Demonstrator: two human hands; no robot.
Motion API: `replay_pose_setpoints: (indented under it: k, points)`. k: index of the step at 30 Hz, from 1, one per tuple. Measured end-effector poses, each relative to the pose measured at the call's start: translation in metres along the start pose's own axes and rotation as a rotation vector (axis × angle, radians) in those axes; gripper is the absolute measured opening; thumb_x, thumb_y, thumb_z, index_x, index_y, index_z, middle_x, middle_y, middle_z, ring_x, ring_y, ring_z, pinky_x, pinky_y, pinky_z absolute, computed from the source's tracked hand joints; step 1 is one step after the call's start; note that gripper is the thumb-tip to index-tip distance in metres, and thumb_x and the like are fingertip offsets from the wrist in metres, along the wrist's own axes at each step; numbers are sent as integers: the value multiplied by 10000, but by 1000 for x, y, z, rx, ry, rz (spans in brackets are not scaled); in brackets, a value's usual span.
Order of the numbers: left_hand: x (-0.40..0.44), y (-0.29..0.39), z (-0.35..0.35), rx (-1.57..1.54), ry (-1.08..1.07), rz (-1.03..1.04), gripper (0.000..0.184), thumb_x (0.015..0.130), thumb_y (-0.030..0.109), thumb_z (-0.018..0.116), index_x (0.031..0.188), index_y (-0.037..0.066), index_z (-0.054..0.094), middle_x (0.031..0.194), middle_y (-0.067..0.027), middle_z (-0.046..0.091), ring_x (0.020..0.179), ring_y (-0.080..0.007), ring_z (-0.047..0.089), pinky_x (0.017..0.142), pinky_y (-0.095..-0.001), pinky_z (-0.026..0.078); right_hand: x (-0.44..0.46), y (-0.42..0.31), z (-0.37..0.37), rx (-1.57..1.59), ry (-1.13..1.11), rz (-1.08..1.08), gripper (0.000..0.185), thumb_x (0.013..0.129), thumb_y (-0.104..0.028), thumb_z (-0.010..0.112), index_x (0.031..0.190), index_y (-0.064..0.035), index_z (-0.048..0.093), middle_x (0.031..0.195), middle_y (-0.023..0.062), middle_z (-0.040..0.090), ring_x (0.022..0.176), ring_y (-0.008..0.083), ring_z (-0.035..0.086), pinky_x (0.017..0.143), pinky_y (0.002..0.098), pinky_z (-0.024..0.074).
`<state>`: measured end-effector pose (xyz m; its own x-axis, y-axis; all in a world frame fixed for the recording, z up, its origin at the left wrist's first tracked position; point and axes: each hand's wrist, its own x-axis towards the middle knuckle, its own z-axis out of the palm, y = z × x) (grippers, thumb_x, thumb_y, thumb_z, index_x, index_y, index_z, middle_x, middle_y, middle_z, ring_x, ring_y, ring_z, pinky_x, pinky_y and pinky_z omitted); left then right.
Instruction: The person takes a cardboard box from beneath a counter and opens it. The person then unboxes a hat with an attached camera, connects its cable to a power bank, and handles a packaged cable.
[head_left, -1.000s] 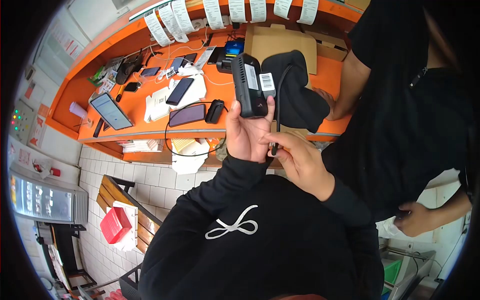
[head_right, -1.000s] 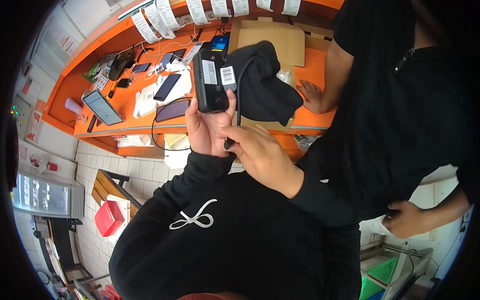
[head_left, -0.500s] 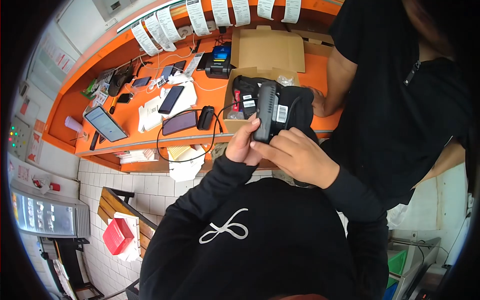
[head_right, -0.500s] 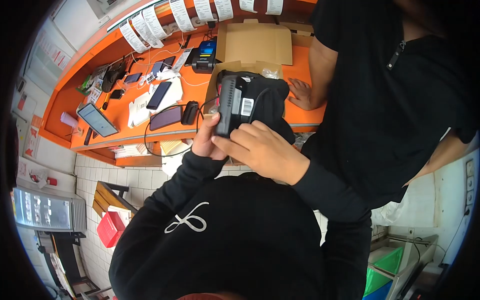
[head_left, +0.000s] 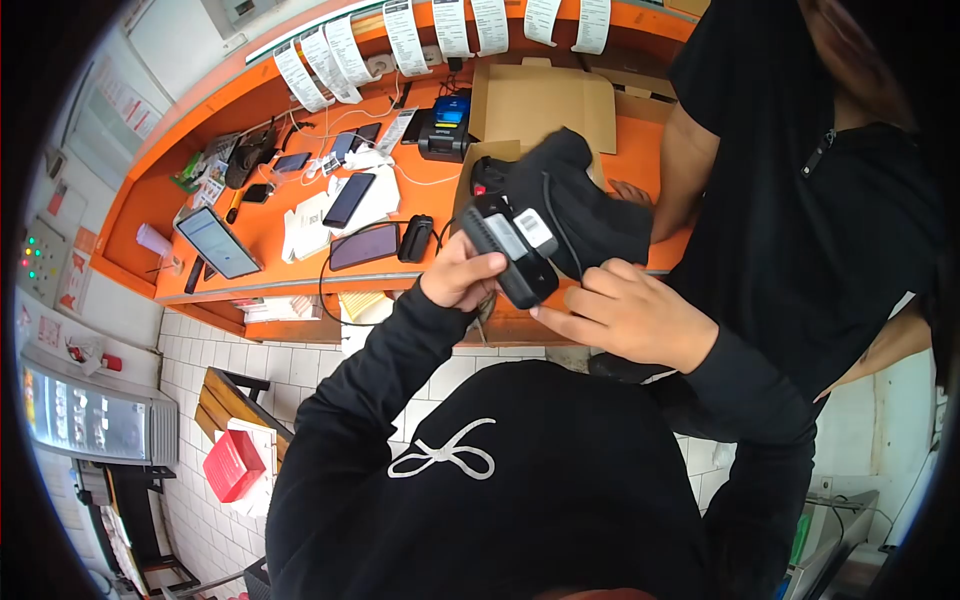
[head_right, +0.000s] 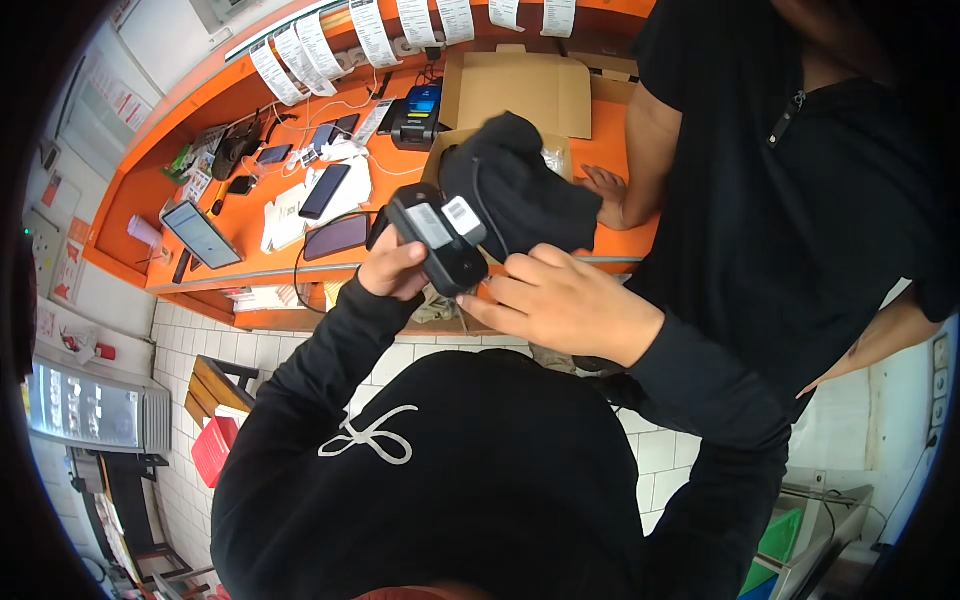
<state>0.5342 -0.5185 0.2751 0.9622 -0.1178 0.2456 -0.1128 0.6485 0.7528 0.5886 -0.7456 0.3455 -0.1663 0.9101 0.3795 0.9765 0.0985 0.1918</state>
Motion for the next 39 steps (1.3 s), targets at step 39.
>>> replay_pose_setpoints:
  k: [39]
  points:
    - [-17,-38,49,113,295,565,499,703,76,702,1125,1,445,1044,-115,549,979,-241,543,875,-357,426,11,-28,10,58,523,301,409,641,72,628,1041,1,582,832,101,540,639,210,531,577,280,443]
